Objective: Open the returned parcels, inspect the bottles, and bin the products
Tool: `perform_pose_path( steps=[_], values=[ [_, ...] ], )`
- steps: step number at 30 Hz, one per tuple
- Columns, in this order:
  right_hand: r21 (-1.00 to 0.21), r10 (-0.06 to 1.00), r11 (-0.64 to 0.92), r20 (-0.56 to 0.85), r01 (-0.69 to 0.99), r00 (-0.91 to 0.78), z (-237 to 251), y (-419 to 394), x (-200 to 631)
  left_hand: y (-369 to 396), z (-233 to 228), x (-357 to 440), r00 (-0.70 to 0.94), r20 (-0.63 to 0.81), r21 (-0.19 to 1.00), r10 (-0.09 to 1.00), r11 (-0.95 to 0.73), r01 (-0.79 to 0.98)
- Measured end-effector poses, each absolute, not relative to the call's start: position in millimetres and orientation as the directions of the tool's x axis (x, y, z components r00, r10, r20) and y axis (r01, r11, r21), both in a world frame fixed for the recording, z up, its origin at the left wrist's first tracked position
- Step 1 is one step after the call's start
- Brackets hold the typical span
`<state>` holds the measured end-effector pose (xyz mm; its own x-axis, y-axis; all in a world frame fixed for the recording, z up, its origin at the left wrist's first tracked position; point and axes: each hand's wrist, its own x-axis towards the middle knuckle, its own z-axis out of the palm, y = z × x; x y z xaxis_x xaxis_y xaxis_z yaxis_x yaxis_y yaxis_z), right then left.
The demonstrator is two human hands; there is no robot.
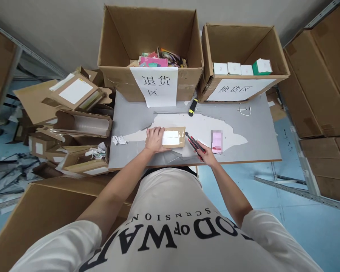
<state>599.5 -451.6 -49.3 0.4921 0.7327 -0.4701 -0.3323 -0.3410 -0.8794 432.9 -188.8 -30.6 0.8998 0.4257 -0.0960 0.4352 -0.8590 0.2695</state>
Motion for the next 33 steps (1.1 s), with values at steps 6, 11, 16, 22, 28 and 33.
perform_pose_path(
  steps=[6,11,16,22,28,33],
  values=[
    [-0.858,0.730,-0.391,-0.509,-0.333,0.455,-44.2,-457.5,602.0,-188.9,-32.6,431.9,0.908,-0.081,0.276,0.411,-0.866,0.417],
    [-0.859,0.730,-0.361,-0.502,-0.362,0.464,-49.4,-464.0,589.8,-188.8,-32.7,432.2,0.903,-0.088,0.270,0.421,-0.862,0.428],
    [-0.863,0.740,-0.345,-0.492,-0.369,0.459,-48.7,-477.1,573.5,-185.2,-32.2,434.1,0.899,-0.102,0.269,0.427,-0.858,0.438],
    [-0.847,0.747,-0.391,-0.520,-0.360,0.414,-42.8,-490.2,571.2,-183.4,-33.1,435.3,0.902,-0.100,0.266,0.420,-0.862,0.431],
    [-0.855,0.742,-0.394,-0.513,-0.338,0.431,-44.3,-492.8,572.7,-185.0,-32.0,434.8,0.904,-0.085,0.274,0.419,-0.862,0.425],
    [-0.874,0.715,-0.339,-0.481,-0.349,0.508,-49.6,-496.4,568.0,-185.4,-30.9,432.8,0.904,-0.110,0.270,0.413,-0.863,0.427]
  ],
)
